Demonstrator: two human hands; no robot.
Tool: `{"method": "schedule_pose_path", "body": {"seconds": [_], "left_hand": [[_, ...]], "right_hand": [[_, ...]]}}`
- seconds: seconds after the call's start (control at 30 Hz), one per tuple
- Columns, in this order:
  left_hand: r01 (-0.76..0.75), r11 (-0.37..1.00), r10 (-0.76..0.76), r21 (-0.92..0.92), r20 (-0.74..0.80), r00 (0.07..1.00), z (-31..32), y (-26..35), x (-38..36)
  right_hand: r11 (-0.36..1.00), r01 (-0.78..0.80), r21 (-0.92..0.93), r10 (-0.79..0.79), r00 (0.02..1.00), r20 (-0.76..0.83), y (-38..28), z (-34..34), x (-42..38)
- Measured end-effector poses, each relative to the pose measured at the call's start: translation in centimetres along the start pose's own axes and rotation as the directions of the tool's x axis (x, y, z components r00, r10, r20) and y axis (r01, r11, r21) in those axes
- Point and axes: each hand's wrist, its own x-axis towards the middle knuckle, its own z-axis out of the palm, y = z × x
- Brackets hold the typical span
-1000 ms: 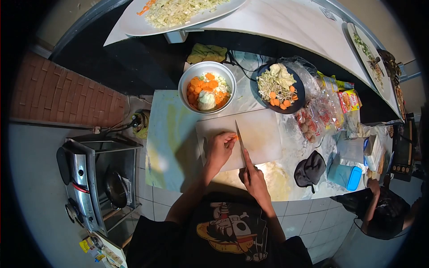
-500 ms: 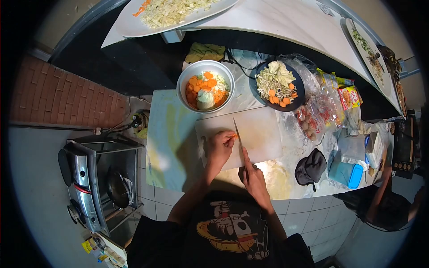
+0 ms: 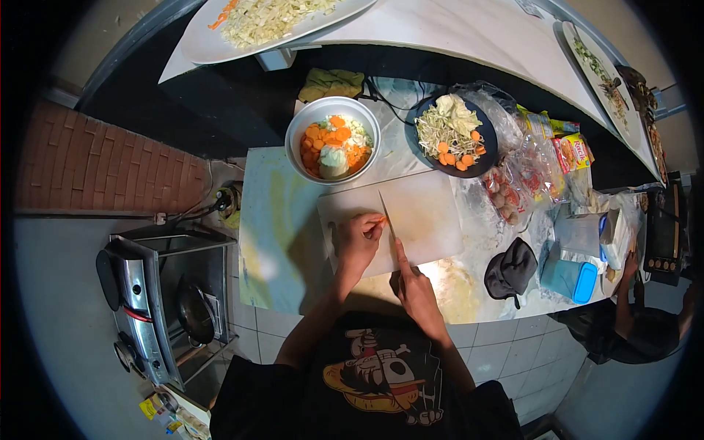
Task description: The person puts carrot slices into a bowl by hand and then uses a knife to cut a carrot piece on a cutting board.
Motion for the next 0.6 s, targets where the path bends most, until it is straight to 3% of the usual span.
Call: {"method": "schedule_pose_path", "body": {"seconds": [0.1, 0.43, 0.53, 0.6], "left_hand": [[0.053, 0.999, -0.053, -0.014, 0.015, 0.998, -0.1, 0.4, 0.0], [0.037, 0.998, -0.034, -0.049, 0.046, 0.998, 0.1, -0.6, 0.1], [0.019, 0.998, -0.016, -0.054, 0.053, 0.998, -0.1, -0.7, 0.3], [-0.093, 0.996, 0.094, -0.016, 0.030, 0.995, 0.0, -1.2, 0.4]], "right_hand": [[0.997, 0.043, 0.062, -0.043, 0.999, 0.000, -0.1, -0.3, 0.0], [0.994, -0.020, -0.105, 0.015, 0.999, -0.046, -0.4, 1.1, 0.0], [0.997, -0.001, -0.083, -0.005, 0.998, -0.065, 0.2, 1.2, 0.1], [0.999, 0.003, -0.049, -0.007, 0.998, -0.065, 0.8, 1.4, 0.0]]}}
